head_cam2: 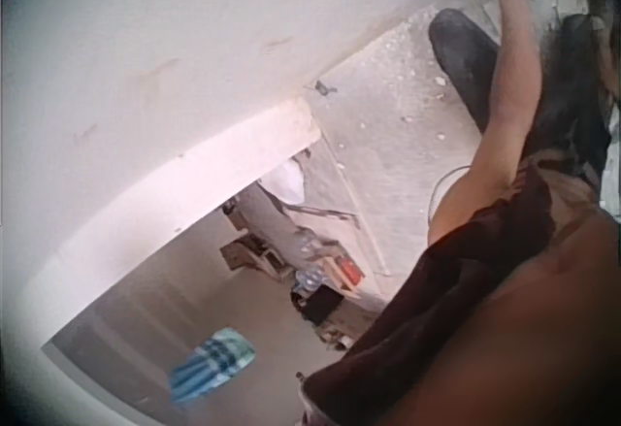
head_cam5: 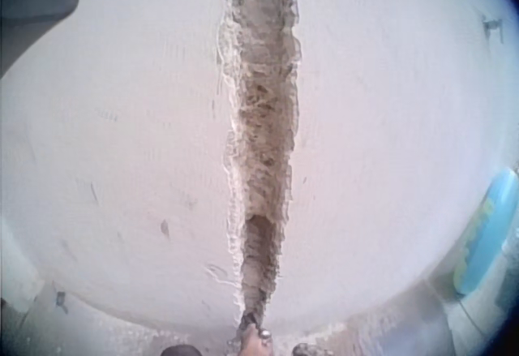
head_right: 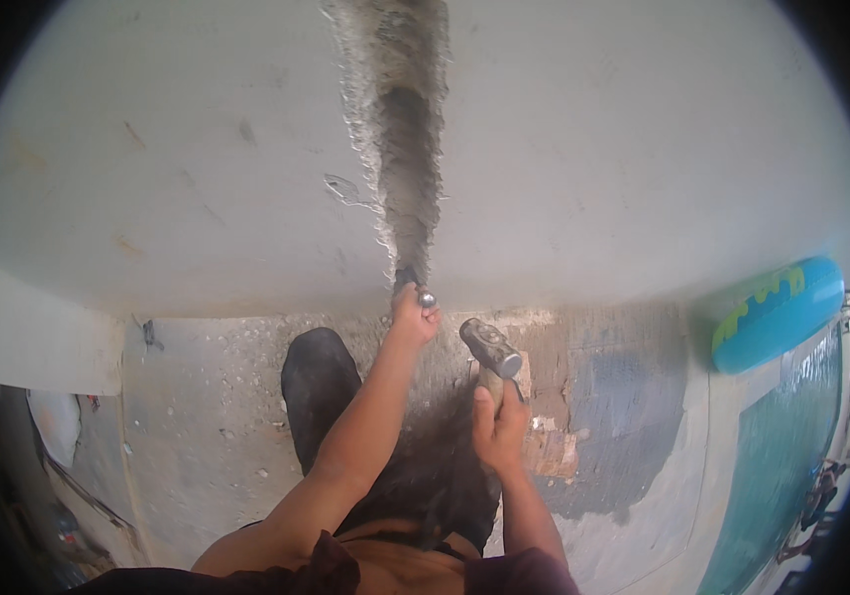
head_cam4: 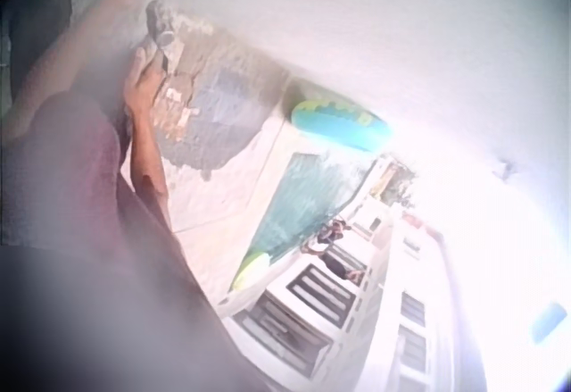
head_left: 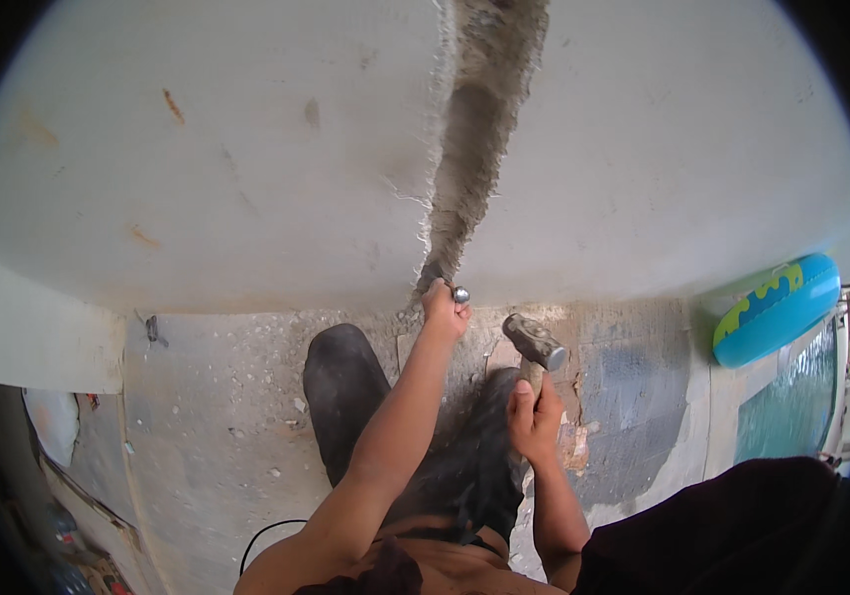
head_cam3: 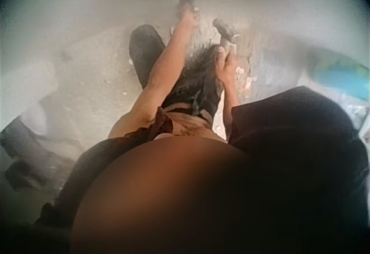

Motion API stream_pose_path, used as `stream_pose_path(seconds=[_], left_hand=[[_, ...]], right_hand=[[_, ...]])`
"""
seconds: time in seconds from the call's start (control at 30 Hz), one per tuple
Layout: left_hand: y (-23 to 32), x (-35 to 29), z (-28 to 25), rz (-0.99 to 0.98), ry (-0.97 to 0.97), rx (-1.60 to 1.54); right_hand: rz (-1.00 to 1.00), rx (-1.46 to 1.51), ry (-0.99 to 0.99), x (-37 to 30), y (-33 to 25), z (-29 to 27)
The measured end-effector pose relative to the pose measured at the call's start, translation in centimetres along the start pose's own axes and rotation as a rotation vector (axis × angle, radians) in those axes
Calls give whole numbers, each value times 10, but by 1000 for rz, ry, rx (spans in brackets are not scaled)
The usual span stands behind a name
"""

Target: The person uses a hammer and chisel to chip away at a vertical section of a white wall. They repeatedly strike the chisel to remove plaster and debris, creating a deeper groove in the wall surface.

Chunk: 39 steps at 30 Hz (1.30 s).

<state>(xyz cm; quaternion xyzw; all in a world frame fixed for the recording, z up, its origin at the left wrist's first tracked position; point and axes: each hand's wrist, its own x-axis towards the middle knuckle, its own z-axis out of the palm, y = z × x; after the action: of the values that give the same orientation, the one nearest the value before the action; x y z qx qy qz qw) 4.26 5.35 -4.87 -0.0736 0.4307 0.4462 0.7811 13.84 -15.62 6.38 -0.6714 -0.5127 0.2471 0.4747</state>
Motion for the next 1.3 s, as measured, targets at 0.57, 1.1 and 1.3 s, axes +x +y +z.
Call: stream_pose_path(seconds=[0.57, 1.1, 1.3], left_hand=[[32, 15, 24, -130, 159, -145], [25, 12, 12, -56, 53, -58], [15, 33, -2, 32, 54, -154]], right_hand=[[-281, -309, -74, 70, 25, 61], [-37, -93, -100, 66, -42, 45], [-242, -335, -162, 64, 16, 65]])
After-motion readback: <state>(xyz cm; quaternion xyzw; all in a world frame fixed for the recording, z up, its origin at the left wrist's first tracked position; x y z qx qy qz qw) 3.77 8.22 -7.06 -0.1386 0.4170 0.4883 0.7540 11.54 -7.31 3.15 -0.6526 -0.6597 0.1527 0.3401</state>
